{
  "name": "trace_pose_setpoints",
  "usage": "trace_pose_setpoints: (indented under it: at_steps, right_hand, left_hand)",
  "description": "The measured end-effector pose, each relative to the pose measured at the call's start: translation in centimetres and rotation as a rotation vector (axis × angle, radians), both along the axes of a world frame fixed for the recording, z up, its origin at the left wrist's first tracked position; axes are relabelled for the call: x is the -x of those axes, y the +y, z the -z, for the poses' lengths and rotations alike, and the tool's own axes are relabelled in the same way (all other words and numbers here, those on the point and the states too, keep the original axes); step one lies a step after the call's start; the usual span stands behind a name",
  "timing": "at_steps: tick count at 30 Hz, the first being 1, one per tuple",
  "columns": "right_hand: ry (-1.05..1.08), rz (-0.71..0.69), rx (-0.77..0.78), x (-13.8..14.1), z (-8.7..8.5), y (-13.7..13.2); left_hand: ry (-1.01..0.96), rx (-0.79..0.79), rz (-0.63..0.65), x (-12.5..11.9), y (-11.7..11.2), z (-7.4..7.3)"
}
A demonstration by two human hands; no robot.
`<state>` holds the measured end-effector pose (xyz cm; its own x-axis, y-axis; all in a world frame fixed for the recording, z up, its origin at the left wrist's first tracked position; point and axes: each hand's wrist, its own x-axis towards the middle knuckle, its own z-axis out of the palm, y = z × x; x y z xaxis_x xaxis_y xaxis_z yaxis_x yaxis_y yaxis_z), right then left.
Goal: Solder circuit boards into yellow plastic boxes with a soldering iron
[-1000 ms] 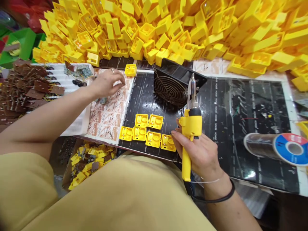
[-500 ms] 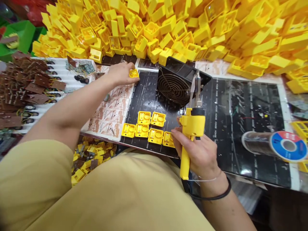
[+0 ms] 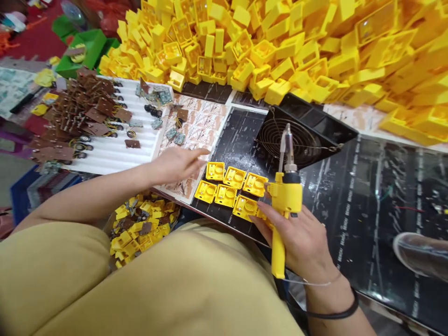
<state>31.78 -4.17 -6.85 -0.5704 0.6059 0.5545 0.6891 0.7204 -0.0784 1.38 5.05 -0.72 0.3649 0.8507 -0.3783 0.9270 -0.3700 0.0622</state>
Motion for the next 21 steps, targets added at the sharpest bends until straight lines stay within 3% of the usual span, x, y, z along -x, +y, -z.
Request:
trace_pose_setpoints:
  at_steps: [3, 5, 8, 11, 13, 17, 21]
  right_hand:
    - [-0.037, 0.08, -0.038, -0.5, 0.1, -0.5]
    - [-0.037, 0.119, -0.071, -0.5, 0.1, -0.7]
    - [-0.041, 0.13, -0.101, -0.1, -0.2, -0.6]
    - [-0.053, 0.123, -0.116, 0.7, -0.6, -0.3]
    - [-0.066, 0.132, -0.142, 1.1, -0.9, -0.3]
    - [-0.028, 0.097, -0.12, 1.8, -1.5, -0.2]
    - [0.099, 0.051, 0.073, 4.2, -2.3, 0.9]
  left_hand:
    - [0.05, -0.244, -0.121, 4.1, 3.2, -1.0]
    - [0.06, -0.308, -0.127, 6.3, 5.2, -1.5]
    - [0.095, -0.215, 0.013, 7.7, 7.1, -1.5]
    - [0.145, -0.123, 0.181, 7.2, 8.1, -0.6]
    - [0.155, -0.077, 0.199, 7.0, 8.7, -0.3]
    - [-0.132, -0.011, -0.02, 7.1, 9.1, -0.8]
    - [-0.512, 0.088, -0.217, 5.9, 6.8, -0.6]
